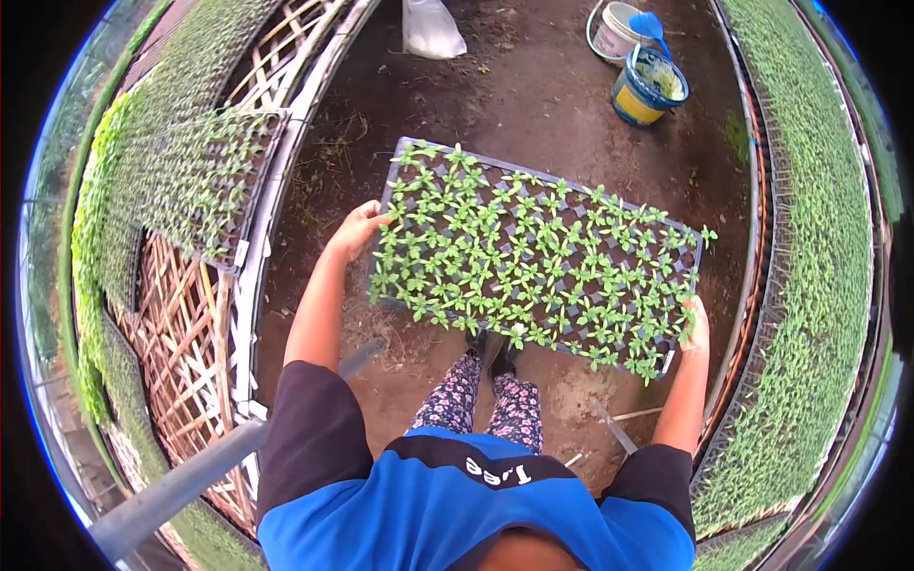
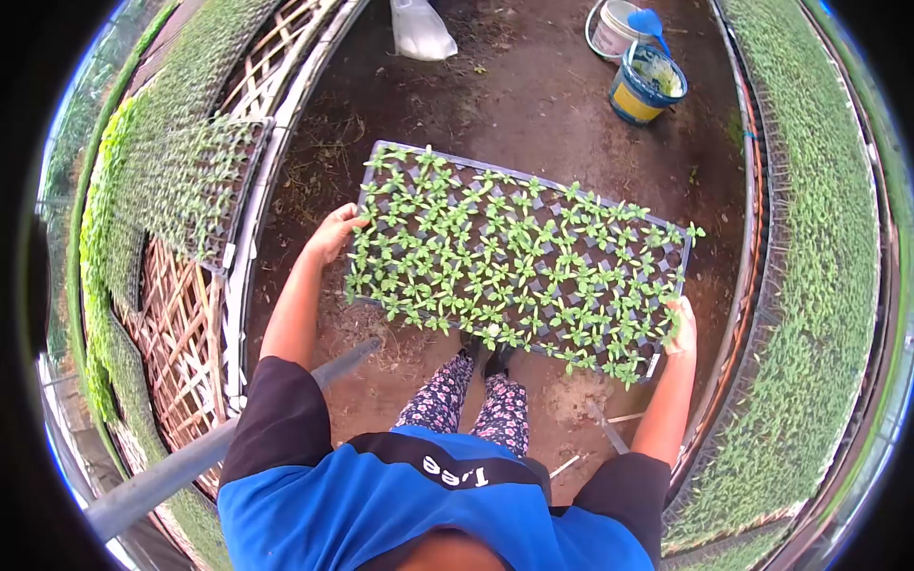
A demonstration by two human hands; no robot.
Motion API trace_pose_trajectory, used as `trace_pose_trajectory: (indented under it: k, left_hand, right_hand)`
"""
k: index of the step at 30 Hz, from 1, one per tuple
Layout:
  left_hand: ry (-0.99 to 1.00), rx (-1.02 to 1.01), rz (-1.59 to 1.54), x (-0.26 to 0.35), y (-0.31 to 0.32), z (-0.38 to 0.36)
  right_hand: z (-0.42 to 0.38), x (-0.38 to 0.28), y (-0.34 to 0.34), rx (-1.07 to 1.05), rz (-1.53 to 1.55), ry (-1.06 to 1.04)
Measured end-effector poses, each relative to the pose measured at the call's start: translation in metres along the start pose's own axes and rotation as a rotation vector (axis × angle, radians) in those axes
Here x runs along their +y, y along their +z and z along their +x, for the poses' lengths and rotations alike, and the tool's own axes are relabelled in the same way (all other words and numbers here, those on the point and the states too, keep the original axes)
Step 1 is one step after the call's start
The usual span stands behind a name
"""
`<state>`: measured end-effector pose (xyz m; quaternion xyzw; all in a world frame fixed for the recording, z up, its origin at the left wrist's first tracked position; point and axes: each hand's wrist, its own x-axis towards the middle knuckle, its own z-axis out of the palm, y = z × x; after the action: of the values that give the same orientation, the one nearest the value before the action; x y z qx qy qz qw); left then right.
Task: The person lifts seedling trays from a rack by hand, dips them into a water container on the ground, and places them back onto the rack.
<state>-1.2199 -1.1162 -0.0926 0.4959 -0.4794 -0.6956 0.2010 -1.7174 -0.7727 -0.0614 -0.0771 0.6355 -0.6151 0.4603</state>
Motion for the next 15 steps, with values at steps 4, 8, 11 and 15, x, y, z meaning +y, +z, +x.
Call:
trace_pose_trajectory:
  k: [4,8,11,15]
  left_hand:
    - [0.209,0.164,0.481,-0.043,0.055,-0.005]
    - [0.307,0.435,0.602,-0.085,0.124,-0.050]
    - [0.433,0.587,0.420,-0.093,0.097,-0.120]
    - [0.574,0.681,0.314,-0.090,0.069,-0.269]
  right_hand:
    - [0.013,0.048,0.016,0.203,-0.473,-0.229]
    - [-0.009,0.065,0.073,0.255,-0.692,-0.350]
    - [-0.035,0.044,0.033,0.234,-0.760,-0.470]
    - [-0.124,-0.001,0.025,0.164,-0.852,-0.707]
